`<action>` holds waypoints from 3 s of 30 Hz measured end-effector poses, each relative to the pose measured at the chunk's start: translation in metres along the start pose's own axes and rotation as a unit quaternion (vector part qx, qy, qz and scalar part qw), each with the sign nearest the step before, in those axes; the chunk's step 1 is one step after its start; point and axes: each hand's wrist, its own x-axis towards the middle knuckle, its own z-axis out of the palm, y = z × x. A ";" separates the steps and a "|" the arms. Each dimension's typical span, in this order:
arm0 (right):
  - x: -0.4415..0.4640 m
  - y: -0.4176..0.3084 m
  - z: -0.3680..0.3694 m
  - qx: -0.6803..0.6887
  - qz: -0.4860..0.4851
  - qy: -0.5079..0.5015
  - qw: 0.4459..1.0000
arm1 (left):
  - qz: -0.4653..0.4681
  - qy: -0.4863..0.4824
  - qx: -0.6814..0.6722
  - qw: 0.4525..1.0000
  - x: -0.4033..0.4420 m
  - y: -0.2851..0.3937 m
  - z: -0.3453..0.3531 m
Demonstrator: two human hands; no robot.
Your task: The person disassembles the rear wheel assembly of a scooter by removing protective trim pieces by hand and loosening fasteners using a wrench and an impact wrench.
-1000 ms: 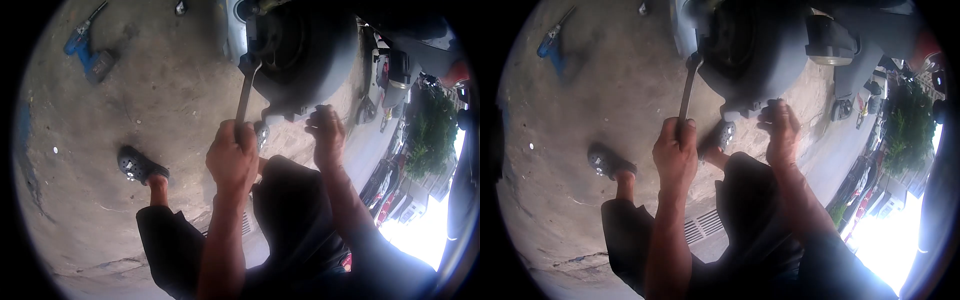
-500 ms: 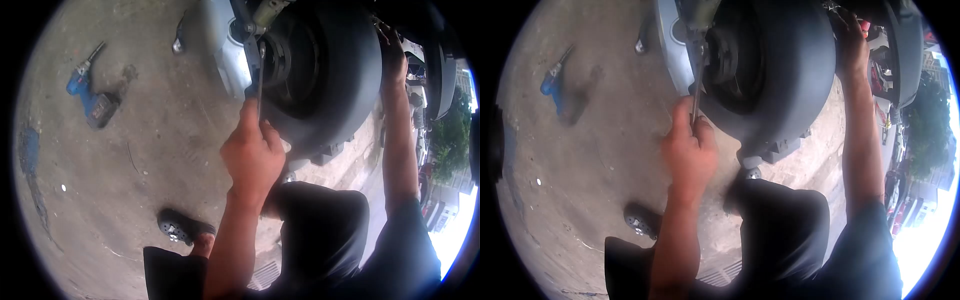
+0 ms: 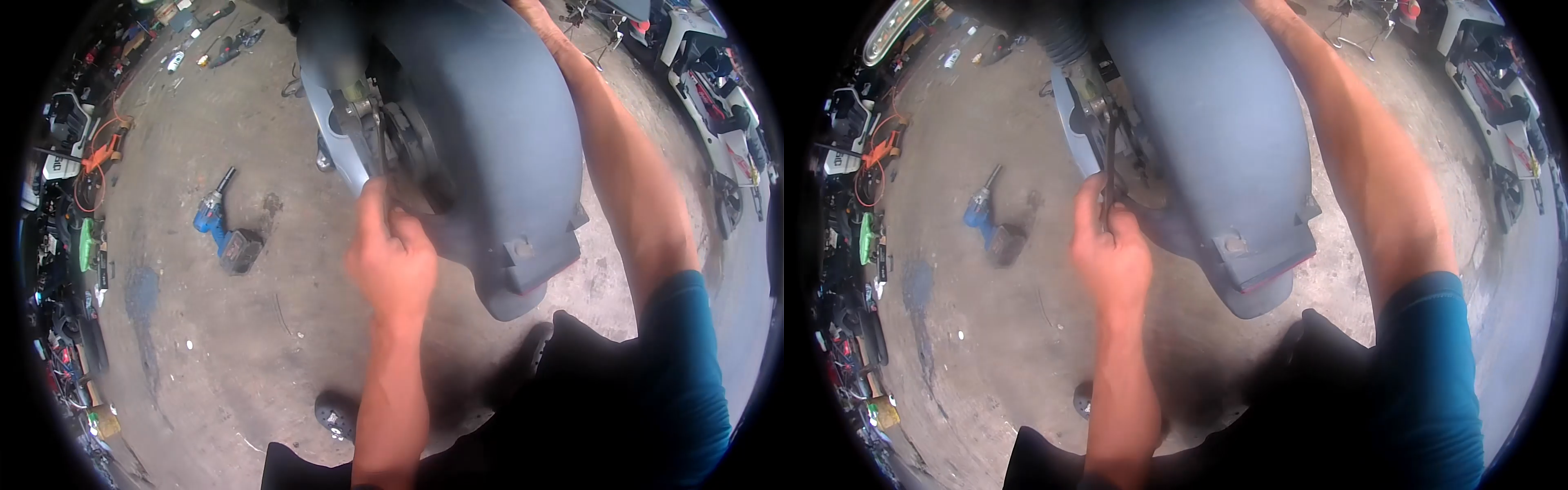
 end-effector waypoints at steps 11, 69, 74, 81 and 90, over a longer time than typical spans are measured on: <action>0.002 0.002 -0.001 0.016 -0.007 -0.007 1.000 | -0.035 0.016 0.064 0.997 0.005 0.012 0.013; 0.018 0.003 0.004 0.009 0.014 -0.014 1.000 | 0.092 0.163 0.063 0.980 0.045 0.047 0.037; 0.017 0.004 0.001 0.008 0.010 -0.014 1.000 | 0.068 0.119 0.096 0.986 0.077 0.067 0.031; 0.014 0.010 -0.002 0.004 0.013 -0.019 1.000 | 0.032 0.072 0.043 0.996 0.105 0.065 0.011; 0.013 0.015 -0.007 -0.001 0.034 -0.039 0.999 | -0.124 0.191 -0.237 0.944 0.013 0.026 -0.006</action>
